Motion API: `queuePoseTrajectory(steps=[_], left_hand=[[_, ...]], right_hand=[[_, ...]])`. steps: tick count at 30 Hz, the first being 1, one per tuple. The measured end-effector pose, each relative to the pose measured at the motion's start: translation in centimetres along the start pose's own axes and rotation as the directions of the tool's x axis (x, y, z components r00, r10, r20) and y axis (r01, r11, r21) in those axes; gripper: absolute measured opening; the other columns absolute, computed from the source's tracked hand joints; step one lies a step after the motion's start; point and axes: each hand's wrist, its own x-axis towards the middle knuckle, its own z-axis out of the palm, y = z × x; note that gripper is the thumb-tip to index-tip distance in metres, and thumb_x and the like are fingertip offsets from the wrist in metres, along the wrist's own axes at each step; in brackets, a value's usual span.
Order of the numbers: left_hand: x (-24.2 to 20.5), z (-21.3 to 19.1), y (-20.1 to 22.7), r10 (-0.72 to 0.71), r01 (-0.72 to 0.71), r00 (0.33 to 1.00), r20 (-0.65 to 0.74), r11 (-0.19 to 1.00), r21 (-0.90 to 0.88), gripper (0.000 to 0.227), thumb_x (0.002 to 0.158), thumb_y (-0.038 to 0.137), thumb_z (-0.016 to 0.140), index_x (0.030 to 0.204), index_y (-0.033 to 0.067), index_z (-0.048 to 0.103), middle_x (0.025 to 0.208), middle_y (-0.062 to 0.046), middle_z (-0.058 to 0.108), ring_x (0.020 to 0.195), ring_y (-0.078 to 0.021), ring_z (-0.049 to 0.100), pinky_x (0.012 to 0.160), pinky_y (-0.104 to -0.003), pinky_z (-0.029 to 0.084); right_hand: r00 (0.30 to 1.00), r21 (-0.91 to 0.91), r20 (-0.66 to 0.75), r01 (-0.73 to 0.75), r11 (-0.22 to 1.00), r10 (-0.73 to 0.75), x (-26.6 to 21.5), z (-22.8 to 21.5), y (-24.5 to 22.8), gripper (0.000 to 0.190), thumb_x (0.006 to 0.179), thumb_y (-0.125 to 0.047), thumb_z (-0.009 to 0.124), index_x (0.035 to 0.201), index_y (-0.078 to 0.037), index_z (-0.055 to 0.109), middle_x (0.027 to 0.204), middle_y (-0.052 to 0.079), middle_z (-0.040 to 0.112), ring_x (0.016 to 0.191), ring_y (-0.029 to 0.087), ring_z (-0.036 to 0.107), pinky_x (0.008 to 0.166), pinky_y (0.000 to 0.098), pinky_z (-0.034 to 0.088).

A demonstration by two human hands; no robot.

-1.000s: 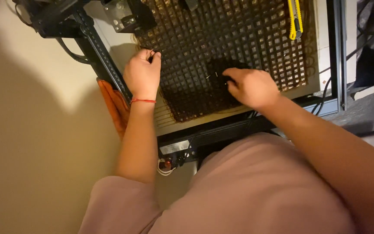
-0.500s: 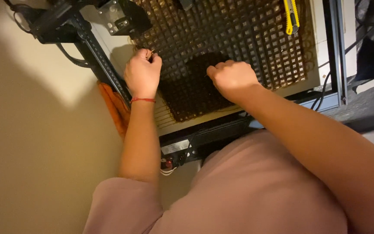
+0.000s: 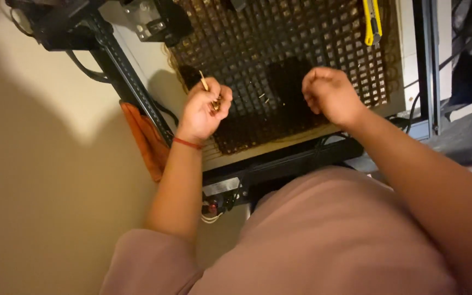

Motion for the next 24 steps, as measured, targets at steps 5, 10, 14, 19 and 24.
queuePoseTrajectory(steps=[5, 10, 14, 19, 24], left_hand=[[0.5, 1.2, -0.9, -0.004, 0.005, 1.000, -0.021, 0.999, 0.035, 0.009, 0.079, 0.012, 0.054, 0.084, 0.0104, 0.046, 0.067, -0.008, 0.045, 0.051, -0.0122, 0.041, 0.039, -0.020, 0.030], [0.9, 3.6, -1.2, 0.019, 0.069, 0.974, -0.224, 0.923, 0.378, 0.009, 0.087, 0.009, 0.064, 0.084, 0.0131, 0.057, 0.056, 0.007, 0.039, 0.044, -0.0006, 0.035, 0.037, -0.014, 0.024], [0.5, 5.2, -1.0, 0.214, 0.062, 0.970, -0.116, 0.240, 0.969, 0.015, 0.082, 0.032, 0.075, 0.091, 0.0217, 0.069, 0.073, 0.001, 0.067, 0.068, -0.0173, 0.063, 0.059, -0.031, 0.049], [0.5, 5.4, -2.7, 0.187, -0.002, 0.981, 0.054, -0.271, 0.962, 0.019, 0.087, 0.040, 0.063, 0.106, 0.0341, 0.066, 0.086, 0.004, 0.069, 0.086, -0.0212, 0.070, 0.075, -0.038, 0.059], [0.4, 4.4, -4.9, 0.193, 0.009, 0.979, 0.058, -0.331, 0.944, 0.016, 0.087, 0.044, 0.063, 0.099, 0.0338, 0.066, 0.079, 0.005, 0.065, 0.081, -0.0208, 0.069, 0.069, -0.038, 0.058]], right_hand=[[0.882, -0.669, 0.249, 0.456, 0.587, -0.401, -2.3, 3.1, -3.0, 0.022, 0.086, -0.014, 0.065, 0.107, -0.010, 0.072, 0.079, 0.015, 0.069, 0.072, 0.033, 0.066, 0.061, 0.0447, 0.052], [0.611, -0.812, 0.505, 0.577, -0.095, -0.609, -2.1, 5.3, -3.1, 0.005, 0.089, -0.012, 0.070, 0.092, -0.012, 0.074, 0.071, 0.003, 0.068, 0.065, 0.020, 0.068, 0.055, 0.0311, 0.055], [0.535, -0.793, 0.593, 0.515, -0.324, -0.602, -0.3, 5.6, -1.6, 0.011, 0.085, -0.010, 0.068, 0.078, -0.018, 0.064, 0.065, -0.002, 0.056, 0.057, 0.016, 0.058, 0.045, 0.0299, 0.049], [0.479, -0.718, 0.686, 0.569, -0.401, -0.548, -0.3, 5.1, -3.2, 0.010, 0.080, -0.007, 0.070, 0.078, -0.014, 0.064, 0.063, 0.003, 0.054, 0.052, 0.019, 0.055, 0.040, 0.0332, 0.046], [0.995, -0.020, 0.093, 0.042, 0.999, -0.040, 1.4, -1.3, 3.4, 0.022, 0.087, -0.004, 0.051, 0.101, -0.006, 0.069, 0.068, 0.013, 0.057, 0.053, 0.016, 0.056, 0.043, 0.0288, 0.047]])
